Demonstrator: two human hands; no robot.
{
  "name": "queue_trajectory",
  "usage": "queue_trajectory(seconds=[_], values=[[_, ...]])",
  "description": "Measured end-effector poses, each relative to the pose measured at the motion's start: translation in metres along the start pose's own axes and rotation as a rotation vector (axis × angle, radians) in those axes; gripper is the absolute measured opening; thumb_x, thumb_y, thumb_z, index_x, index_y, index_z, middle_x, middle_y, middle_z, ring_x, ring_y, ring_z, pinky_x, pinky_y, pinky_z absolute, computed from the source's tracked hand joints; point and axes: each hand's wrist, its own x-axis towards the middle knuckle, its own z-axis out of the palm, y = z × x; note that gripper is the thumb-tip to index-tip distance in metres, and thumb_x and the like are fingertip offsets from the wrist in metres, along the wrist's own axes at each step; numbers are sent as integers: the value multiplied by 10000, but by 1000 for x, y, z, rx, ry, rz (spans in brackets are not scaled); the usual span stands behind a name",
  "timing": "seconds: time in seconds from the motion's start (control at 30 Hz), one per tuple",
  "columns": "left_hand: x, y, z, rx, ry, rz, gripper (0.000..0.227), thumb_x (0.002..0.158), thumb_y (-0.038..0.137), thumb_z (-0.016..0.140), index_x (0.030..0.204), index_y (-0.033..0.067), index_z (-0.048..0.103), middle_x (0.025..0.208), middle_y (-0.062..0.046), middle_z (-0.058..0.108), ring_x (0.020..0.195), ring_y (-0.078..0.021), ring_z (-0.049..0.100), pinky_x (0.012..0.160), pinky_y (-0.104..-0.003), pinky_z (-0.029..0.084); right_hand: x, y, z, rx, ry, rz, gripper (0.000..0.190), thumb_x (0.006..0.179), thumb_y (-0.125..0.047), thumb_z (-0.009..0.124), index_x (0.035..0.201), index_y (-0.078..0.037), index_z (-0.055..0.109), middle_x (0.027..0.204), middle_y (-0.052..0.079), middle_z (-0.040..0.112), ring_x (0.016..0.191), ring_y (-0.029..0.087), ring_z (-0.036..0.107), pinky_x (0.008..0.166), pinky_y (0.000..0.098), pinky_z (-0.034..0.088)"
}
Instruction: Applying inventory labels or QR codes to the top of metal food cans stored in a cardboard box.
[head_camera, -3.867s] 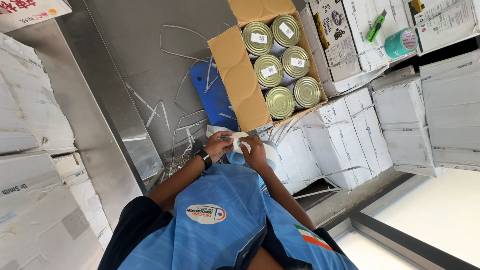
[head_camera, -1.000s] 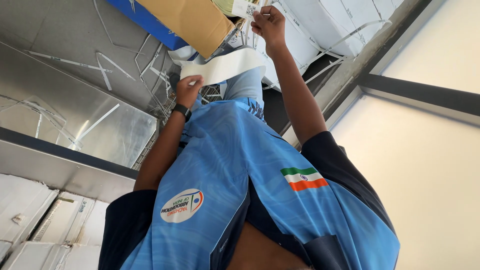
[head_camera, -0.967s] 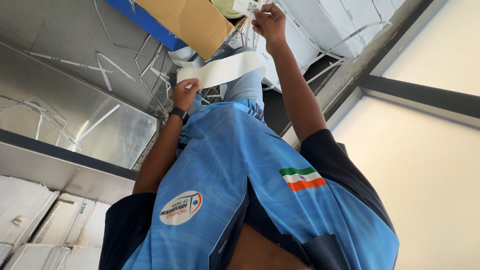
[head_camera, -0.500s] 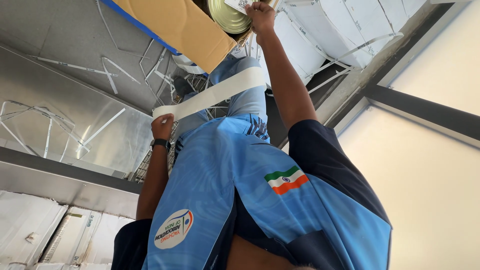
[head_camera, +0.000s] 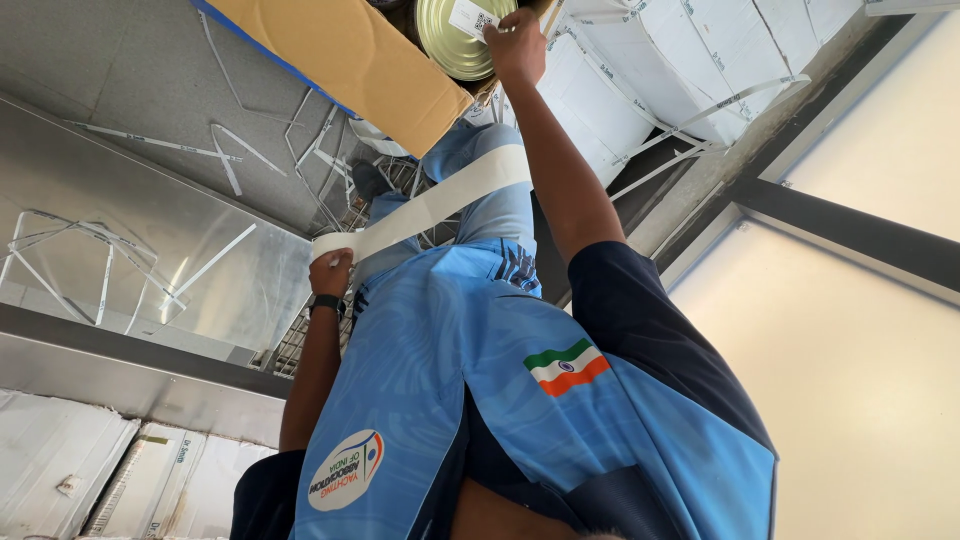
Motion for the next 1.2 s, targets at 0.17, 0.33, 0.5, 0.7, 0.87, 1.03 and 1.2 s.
queue_trajectory(seconds=[0.17, 0.33, 0.5, 0.7, 0.87, 1.03, 1.2], values=[[2, -5, 1, 3, 30, 11, 326, 891, 406, 772, 1058, 129, 816, 971, -64, 788, 790, -187, 724, 797, -346, 557, 8, 11, -12, -175, -75, -139, 466, 766, -434, 877, 1043, -131, 656, 910, 74, 748, 830, 266, 748, 726, 428, 570], [-1, 0, 4, -6, 12, -21, 293, 900, 389, 762, 1046, 143, 826, 942, -73, 796, 806, -181, 738, 824, -335, 563, 8, 45, 16, -140, -8, -631, 262, 1001, -36, 689, 1258, -54, 639, 1243, 164, 669, 1088, 323, 712, 890, 412, 611], [-8, 6, 4, -15, 0, -16, 298, 902, 376, 760, 1054, 126, 816, 912, -72, 791, 795, -191, 738, 808, -341, 561, -14, 32, 29, -366, -109, -843, 735, 773, 182, 561, 1472, -44, 515, 1488, 127, 496, 1393, 334, 508, 1103, 383, 518], [-15, 10, 2, -40, -12, -52, 331, 918, 360, 753, 1098, 85, 798, 895, -104, 791, 804, -189, 750, 805, -324, 560, -47, 31, 46, -473, 39, -656, 775, 807, 19, 635, 1537, -9, 374, 1530, 192, 420, 1393, 340, 450, 1177, 514, 317], [-13, -7, 6, -126, -2, -21, 345, 909, 351, 759, 1098, 64, 788, 943, -91, 784, 829, -184, 763, 791, -313, 569, -58, 37, 44, -451, 5, -567, 781, 790, 11, 629, 1537, -56, 412, 1546, 135, 445, 1418, 305, 405, 1176, 475, 308], [-9, -17, 6, -96, -16, -25, 339, 934, 347, 752, 1103, 56, 792, 944, -116, 792, 848, -192, 765, 810, -311, 566, -36, 35, 22, -445, -86, -574, 750, 837, 55, 604, 1551, -111, 443, 1542, 55, 508, 1402, 280, 415, 1146, 461, 347], [-8, -25, 5, -162, 11, -3, 324, 926, 325, 763, 1096, 50, 782, 977, -88, 777, 847, -188, 770, 789, -296, 570, -29, 46, 20, -424, -6, -805, 777, 801, 40, 668, 1536, -82, 448, 1536, 104, 493, 1461, 353, 353, 1217, 498, 278]])
